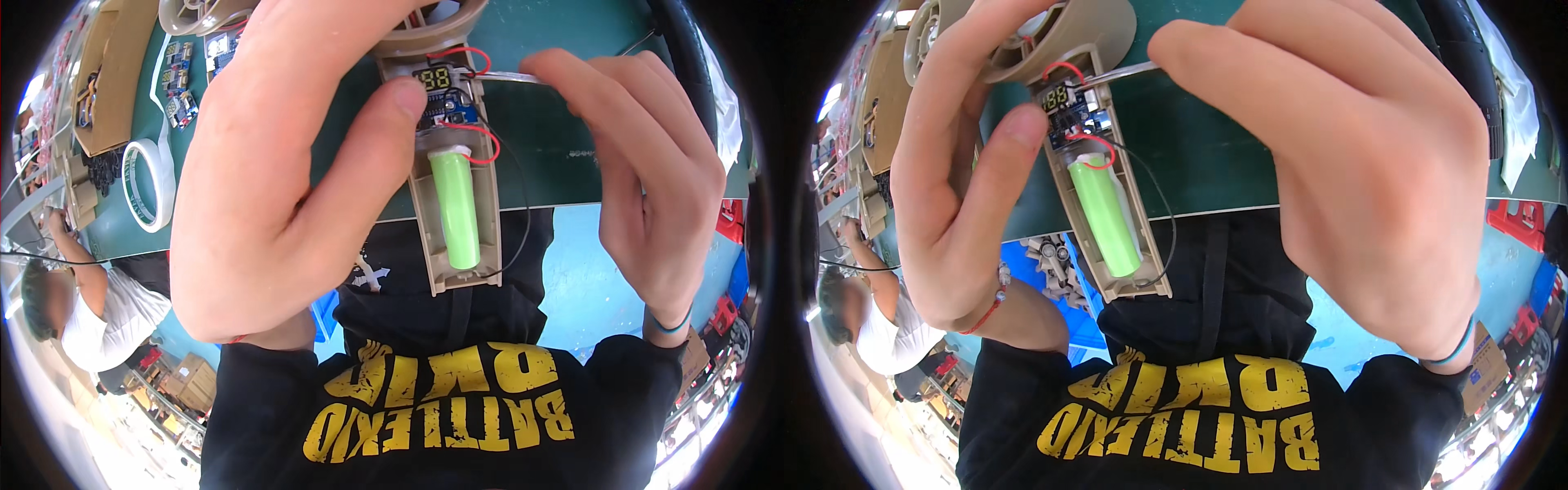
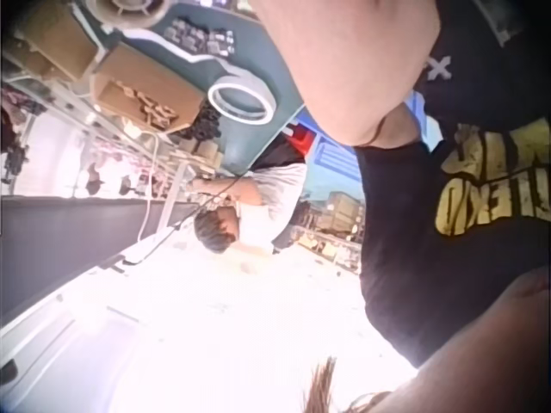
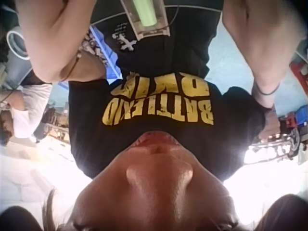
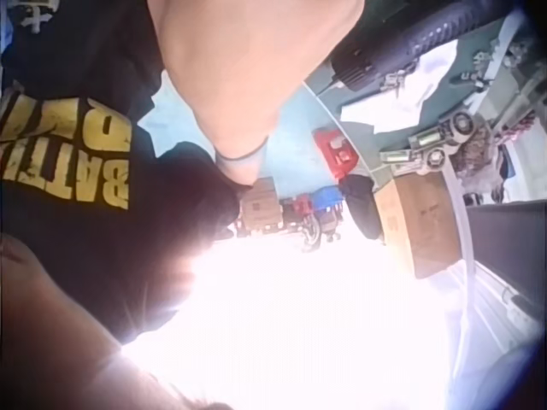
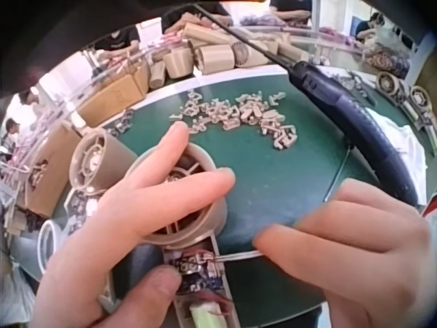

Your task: Assembling the components of small portable hand-held fans on an industrial production line.

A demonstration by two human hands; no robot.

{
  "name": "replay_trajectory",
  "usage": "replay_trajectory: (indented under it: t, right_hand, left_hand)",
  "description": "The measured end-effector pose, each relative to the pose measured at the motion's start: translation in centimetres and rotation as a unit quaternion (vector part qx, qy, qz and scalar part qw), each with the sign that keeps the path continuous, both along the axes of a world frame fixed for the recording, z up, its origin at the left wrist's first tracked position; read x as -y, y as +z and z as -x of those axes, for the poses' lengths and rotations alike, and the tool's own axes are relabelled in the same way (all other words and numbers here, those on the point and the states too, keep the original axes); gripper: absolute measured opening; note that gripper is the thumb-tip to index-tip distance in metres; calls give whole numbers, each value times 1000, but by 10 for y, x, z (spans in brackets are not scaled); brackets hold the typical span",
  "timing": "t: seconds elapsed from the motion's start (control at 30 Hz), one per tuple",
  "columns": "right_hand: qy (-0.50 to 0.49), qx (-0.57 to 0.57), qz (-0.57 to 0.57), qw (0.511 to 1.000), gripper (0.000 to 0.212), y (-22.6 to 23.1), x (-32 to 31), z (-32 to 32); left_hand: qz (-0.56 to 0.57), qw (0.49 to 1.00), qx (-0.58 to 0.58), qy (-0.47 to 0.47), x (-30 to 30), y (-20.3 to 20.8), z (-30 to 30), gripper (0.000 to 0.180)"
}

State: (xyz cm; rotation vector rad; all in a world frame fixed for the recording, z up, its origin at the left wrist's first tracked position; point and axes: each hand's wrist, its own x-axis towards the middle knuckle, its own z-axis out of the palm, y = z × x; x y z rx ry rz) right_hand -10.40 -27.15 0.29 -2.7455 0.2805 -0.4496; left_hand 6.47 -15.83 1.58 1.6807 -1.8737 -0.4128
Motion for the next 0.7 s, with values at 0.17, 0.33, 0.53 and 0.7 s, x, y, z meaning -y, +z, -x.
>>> replay_trajectory:
  t: [0.17, 0.33, 0.53, 0.7]
  right_hand:
    - [7, 53, 0, 999, 35, -19, 6, 9]
    - [-30, 0, -86, 996, 35, -14, 7, 12]
    - [31, 20, -43, 998, 38, -1, 10, -3]
    - [21, 24, -56, 998, 38, -11, 11, 9]
  left_hand:
    - [-10, 1000, 0, 0, -7, 4, 6, 42]
    - [-18, 1000, -1, -2, -3, 2, 6, 42]
    - [-19, 1000, 1, 12, -2, 9, 2, 42]
    - [-24, 1000, -2, 8, 6, -4, 7, 42]
